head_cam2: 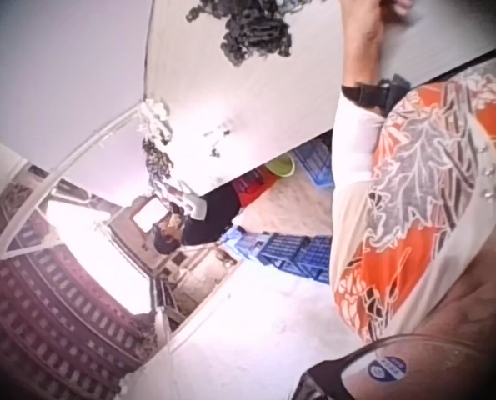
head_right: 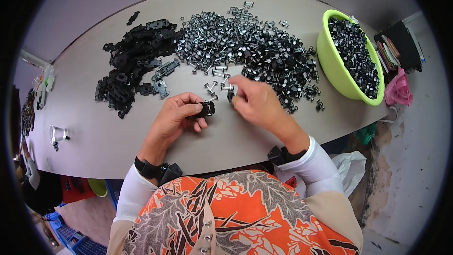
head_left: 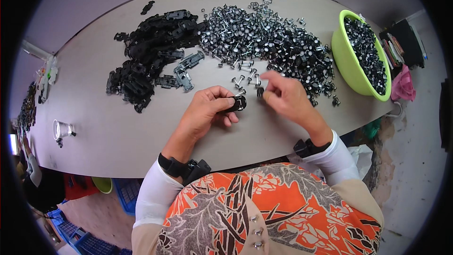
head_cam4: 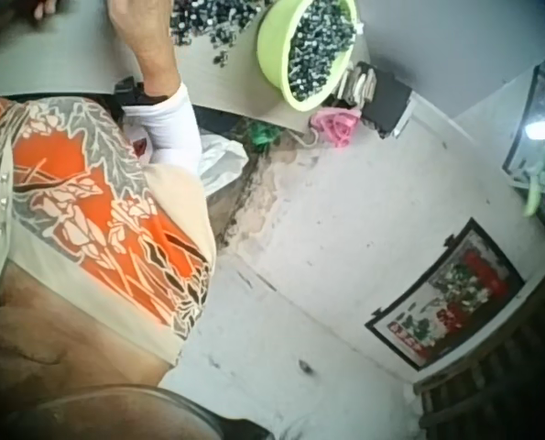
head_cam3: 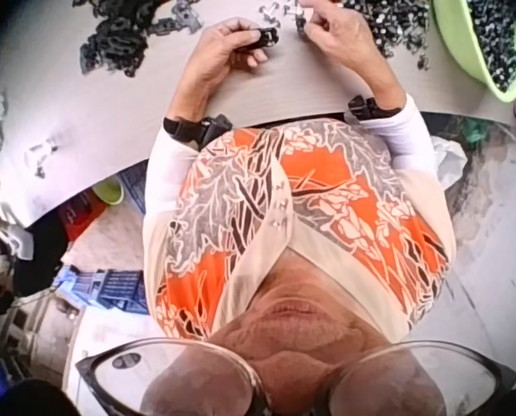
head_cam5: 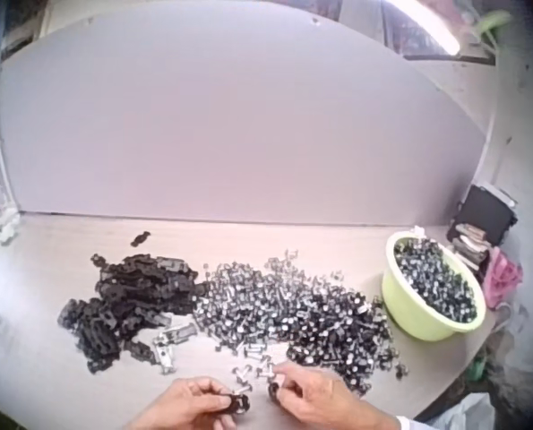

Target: The person sits at a table and repeatedly assembles small black plastic components with metal pins. They pick up a plastic piece, insert a metal pin, and place the finished unit on the table. The process is repeated continuously throughout the clip.

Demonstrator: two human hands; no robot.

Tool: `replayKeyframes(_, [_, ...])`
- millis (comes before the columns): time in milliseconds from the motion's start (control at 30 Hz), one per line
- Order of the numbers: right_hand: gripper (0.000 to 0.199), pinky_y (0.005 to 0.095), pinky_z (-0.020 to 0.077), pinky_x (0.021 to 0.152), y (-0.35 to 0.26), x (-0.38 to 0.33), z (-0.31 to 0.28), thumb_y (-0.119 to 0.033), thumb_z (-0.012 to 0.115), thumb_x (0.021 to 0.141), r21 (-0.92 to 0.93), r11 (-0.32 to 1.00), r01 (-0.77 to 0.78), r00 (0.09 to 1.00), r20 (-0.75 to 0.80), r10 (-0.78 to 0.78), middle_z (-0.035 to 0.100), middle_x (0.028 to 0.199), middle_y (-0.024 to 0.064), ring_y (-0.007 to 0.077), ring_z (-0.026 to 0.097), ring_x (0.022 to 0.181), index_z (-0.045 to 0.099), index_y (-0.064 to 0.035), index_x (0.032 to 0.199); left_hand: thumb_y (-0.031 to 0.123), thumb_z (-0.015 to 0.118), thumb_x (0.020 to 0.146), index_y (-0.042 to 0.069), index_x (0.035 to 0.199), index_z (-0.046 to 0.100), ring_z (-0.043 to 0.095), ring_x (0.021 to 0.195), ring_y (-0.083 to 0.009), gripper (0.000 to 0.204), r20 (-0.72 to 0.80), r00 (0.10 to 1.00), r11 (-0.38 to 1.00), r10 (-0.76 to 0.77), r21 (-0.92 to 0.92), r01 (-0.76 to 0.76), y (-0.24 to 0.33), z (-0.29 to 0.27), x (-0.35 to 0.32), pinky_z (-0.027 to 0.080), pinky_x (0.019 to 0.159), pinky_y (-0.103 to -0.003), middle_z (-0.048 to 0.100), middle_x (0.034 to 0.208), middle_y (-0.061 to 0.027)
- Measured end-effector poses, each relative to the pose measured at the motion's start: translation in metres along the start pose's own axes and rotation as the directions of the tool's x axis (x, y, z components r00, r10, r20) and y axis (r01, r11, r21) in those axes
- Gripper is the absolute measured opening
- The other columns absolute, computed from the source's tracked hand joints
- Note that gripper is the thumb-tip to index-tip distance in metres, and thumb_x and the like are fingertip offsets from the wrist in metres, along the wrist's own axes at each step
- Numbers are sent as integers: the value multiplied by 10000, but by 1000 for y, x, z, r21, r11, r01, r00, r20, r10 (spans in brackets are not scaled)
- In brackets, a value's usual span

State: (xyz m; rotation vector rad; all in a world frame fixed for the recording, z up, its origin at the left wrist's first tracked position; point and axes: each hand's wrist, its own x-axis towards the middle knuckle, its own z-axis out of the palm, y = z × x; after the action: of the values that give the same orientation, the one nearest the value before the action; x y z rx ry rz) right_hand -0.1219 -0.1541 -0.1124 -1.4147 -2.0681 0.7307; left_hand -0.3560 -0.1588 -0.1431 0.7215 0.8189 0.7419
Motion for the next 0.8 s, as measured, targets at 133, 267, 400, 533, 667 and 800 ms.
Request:
replayKeyframes(133, [207, 429, 480, 545, 4, -24, 3, -119, 619, 790, -168, 984, -49, 997, 52, 59, 612, 615, 137, 340, 613, 561, 606, -36, 980, 83, 622, 882, -32, 954, 585, 673, 628, -175, 141, -1, 1000, 1000, -10, 12, 10, 2, 3, 1, 532, 502, -241, 644, 824, -101])
replayKeyframes(267, [199, 451, 483, 568, -1, -30, -12, -119, 614, 791, -286, 953, -102, 975, 163, 154, 619, 632, 147, 355, 616, 579, 607, -35, 971, 93, 626, 883, -29, 972, 589, 673, 628, -170, 155, -16, 1000, 999, -14, 35, 14, 2, 2, -1, 540, 510, -244, 650, 832, -103])
replayKeyframes(400, [196, 444, 489, 611, 4, -33, -20, -57, 610, 776, -192, 981, 13, 998, 58, -2, 618, 748, 143, 348, 620, 655, 598, -26, 969, 157, 614, 912, -37, 1056, 592, 678, 648, -175, 242, -5, 999, 997, -46, 67, 46, 2, 2, -1, 560, 552, -259, 665, 870, -116])
replayKeyframes(533, [178, 403, 486, 638, 20, -25, -11, 63, 574, 758, -163, 956, 244, 964, 143, -222, 517, 860, 115, 335, 590, 766, 574, -17, 917, 255, 568, 962, -84, 1138, 571, 698, 730, -231, 383, 32, 997, 997, -75, -8, 75, 5, 2, -3, 584, 635, -287, 669, 947, -164])
replayKeyframes(667, [165, 403, 483, 632, 21, -22, -5, 61, 566, 754, -103, 956, 275, 954, 153, -258, 524, 855, 119, 329, 591, 762, 565, -13, 901, 288, 531, 982, -120, 1160, 549, 705, 818, -297, 446, 85, 992, 987, -91, -124, 101, 3, -2, -1, 599, 704, -327, 660, 1006, -217])
replayKeyframes(800, [190, 409, 485, 631, 9, -19, -1, 70, 556, 742, -177, 954, 240, 964, 155, -214, 541, 868, 117, 327, 597, 762, 573, -14, 911, 266, 538, 977, -132, 1174, 541, 704, 855, -319, 444, 84, 993, 987, -82, -132, 93, 2, -3, -1, 609, 736, -345, 656, 1016, -233])
